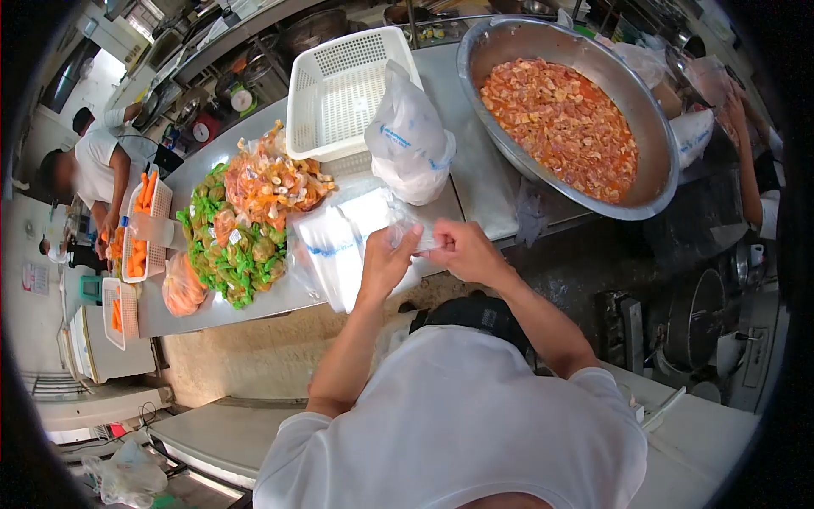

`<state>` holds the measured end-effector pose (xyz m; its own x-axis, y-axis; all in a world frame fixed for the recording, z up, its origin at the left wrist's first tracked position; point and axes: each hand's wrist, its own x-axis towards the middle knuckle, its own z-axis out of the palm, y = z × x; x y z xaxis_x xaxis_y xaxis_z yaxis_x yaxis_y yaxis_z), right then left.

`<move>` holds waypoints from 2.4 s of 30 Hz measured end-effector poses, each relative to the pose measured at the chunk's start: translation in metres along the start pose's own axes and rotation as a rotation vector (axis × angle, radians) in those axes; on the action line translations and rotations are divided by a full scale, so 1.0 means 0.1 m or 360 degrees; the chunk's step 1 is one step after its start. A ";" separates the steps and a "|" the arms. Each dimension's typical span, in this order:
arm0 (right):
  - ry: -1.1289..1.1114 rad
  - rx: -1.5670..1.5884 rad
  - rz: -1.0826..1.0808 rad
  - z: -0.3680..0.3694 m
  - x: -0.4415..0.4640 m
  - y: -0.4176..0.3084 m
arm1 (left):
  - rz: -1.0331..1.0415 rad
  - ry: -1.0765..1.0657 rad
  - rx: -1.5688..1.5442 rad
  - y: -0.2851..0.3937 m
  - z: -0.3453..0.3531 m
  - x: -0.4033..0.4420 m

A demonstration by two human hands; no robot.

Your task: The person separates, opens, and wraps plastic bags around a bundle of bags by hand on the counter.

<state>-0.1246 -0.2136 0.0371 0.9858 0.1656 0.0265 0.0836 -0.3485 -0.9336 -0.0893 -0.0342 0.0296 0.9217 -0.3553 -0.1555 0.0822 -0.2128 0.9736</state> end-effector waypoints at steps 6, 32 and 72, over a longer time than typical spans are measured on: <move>-0.0098 0.0303 -0.0082 0.00 -0.02 0.16 | 0.0061 -0.0046 -0.0099 -0.03 -0.05 -0.03; 0.0281 -0.0551 -0.0810 -0.68 1.04 0.53 | 0.1265 0.0194 0.0858 -0.11 -0.66 1.40; -0.0393 0.0613 0.0345 0.35 0.26 0.34 | -0.0316 0.0586 -0.0685 -0.85 -0.35 -0.26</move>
<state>-0.1014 -0.1886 -0.0062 0.9068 0.3567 -0.2246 -0.2249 -0.0412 -0.9735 -0.1068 0.0250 -0.0436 0.9373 0.0086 -0.3484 0.3418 0.1721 0.9239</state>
